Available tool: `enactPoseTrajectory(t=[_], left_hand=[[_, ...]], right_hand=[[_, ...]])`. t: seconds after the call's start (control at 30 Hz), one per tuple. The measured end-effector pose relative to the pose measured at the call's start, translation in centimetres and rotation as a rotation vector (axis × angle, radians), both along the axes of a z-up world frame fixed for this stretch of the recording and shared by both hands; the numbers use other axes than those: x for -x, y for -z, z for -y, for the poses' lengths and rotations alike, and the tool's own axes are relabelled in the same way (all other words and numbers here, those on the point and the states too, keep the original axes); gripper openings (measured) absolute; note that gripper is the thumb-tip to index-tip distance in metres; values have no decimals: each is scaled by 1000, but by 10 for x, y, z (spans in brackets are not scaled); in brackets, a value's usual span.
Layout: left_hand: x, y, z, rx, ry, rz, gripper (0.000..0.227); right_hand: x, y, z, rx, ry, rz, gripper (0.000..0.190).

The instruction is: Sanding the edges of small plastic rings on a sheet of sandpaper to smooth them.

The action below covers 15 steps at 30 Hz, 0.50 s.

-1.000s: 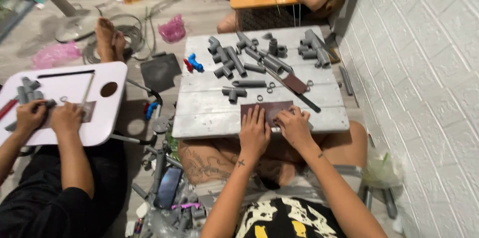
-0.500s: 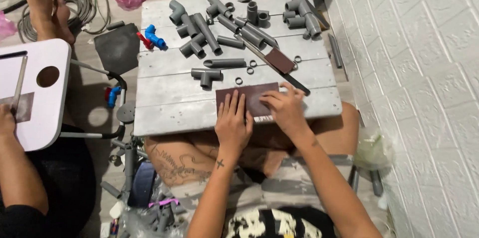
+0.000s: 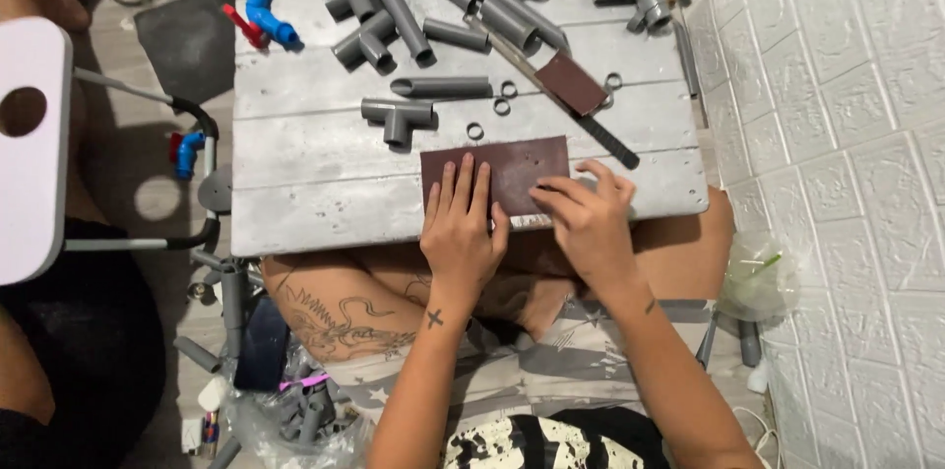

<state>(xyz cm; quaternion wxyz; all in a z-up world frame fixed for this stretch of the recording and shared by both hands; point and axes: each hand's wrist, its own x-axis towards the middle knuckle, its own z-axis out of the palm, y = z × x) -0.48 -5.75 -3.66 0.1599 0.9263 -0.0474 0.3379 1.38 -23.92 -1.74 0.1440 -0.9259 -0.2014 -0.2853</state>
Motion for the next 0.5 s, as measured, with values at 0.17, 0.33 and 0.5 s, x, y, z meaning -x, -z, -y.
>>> enactPoseTrajectory(t=[0.17, 0.33, 0.5], left_hand=[[1, -4, -2, -2, 14, 17, 48], [5, 2, -2, -1, 13, 12, 48], [-1, -3, 0, 17, 3, 45, 48]], right_hand=[[-27, 0, -21, -30, -83, 17, 18], [7, -5, -13, -2, 6, -23, 16], [-11, -2, -23, -41, -57, 1, 16]])
